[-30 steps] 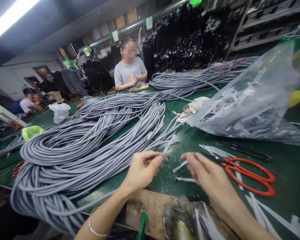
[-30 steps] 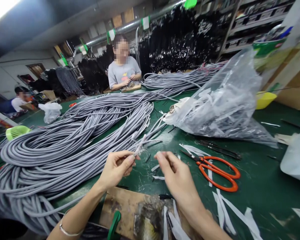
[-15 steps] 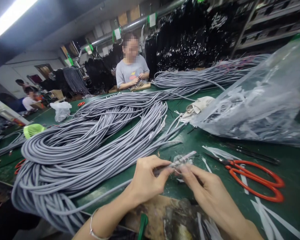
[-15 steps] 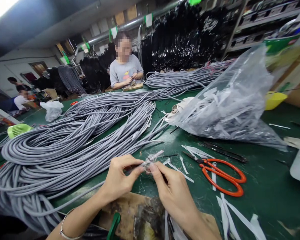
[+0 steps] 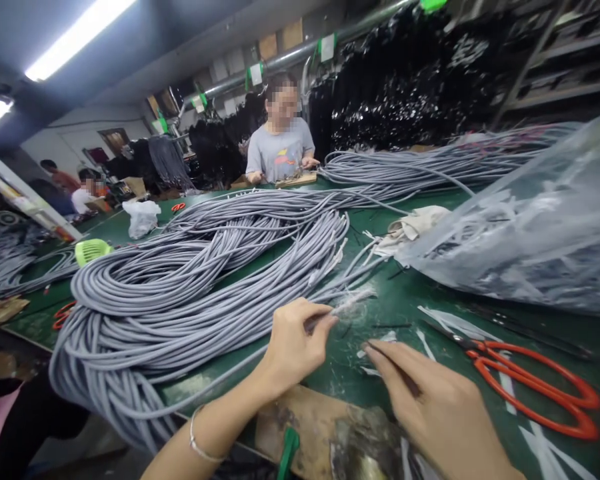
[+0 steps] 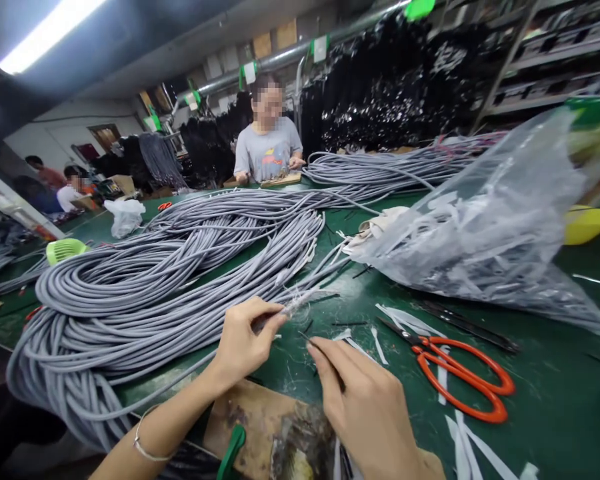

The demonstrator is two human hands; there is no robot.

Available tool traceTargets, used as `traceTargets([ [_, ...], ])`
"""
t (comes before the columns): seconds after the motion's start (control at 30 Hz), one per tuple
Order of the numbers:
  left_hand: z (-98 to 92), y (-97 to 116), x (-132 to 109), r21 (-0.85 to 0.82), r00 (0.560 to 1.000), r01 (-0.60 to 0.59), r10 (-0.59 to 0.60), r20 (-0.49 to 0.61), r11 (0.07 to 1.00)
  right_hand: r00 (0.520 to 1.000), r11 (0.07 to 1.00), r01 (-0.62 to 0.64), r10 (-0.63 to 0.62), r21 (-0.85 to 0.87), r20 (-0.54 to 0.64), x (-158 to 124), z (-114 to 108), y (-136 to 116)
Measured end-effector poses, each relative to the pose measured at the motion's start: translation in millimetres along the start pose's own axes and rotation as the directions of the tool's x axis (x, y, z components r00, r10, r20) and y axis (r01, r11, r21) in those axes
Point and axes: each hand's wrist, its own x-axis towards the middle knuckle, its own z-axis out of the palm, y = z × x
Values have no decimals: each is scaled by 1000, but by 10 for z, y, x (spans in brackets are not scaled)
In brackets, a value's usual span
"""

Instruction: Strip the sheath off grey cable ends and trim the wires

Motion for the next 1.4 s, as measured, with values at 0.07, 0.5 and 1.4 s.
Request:
traceTargets([
  [0.07, -25, 51, -33, -25, 999, -39, 39, -20, 999, 999, 993, -10, 14, -120, 33, -2, 24, 34],
  [0.5, 18, 72, -147, -59, 983, -174, 170, -67, 983, 998, 963, 58, -62, -263, -6, 0, 12, -12],
  [1.4, 10, 143, -194, -118, 969, -127, 149, 199, 985, 668, 386, -725, 599, 571, 443, 31, 43, -3],
])
